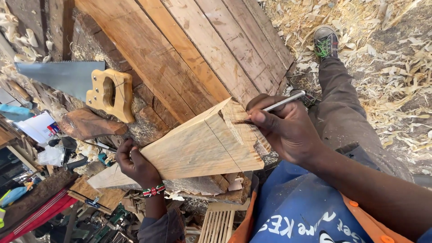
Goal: Measuring and marking wooden planks using a tape measure, a square, and a pencil.
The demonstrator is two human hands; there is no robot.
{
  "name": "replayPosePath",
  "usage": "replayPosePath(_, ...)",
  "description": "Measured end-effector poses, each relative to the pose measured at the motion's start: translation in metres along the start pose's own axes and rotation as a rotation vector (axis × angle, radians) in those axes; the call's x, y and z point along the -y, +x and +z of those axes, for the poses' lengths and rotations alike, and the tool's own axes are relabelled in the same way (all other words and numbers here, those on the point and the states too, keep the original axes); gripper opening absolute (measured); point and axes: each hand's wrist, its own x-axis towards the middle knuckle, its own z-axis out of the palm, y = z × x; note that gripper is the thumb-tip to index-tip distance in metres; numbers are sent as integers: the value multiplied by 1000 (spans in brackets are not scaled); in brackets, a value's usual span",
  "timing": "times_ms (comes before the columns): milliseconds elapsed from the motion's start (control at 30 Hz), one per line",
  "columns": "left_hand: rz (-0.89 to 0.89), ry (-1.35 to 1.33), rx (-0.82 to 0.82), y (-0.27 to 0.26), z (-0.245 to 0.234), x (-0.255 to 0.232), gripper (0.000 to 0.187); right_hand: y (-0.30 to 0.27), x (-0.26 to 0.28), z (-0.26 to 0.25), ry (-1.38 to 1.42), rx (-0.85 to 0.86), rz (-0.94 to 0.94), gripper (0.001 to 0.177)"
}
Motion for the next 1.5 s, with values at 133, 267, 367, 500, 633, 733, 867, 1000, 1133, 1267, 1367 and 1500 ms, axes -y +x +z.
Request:
replayPosePath(133,24,17,-3,3,3,-4,21,-14,9,-2,-1,-9,51,9)
replayPosePath(267,6,7,-5,4,5,-5,20,-22,-3,-13,5,-87,58,8)
replayPosePath(367,0,39,-3,2,4,-8,21,0,2,5,10,-39,29,9)
replayPosePath(500,8,30,-1,2,5,-12,21,16,5,15,17,-19,6,8)
replayPosePath(633,-43,139,-48,4,13,-29,22,2,26,13,55,25,122,7)
replayPosePath(733,-35,146,-41,5,14,-31,22,6,22,12,65,-9,134,7)
replayPosePath(867,-29,146,-51,5,15,-35,23,33,27,26,27,29,118,5)
replayPosePath(1000,-8,179,-43,9,16,-35,22,20,34,18,54,26,215,5)
replayPosePath(1133,-18,196,-63,10,18,-40,21,11,33,17,-26,-65,206,10)
replayPosePath(1267,-1,186,-41,11,15,-41,18,42,46,33,-45,-29,262,8)
replayPosePath(1367,-61,168,-65,15,19,-41,18,63,65,45,-256,29,313,8)
replayPosePath(1500,-18,171,-31,19,17,-45,20,88,91,47,-461,44,596,9)
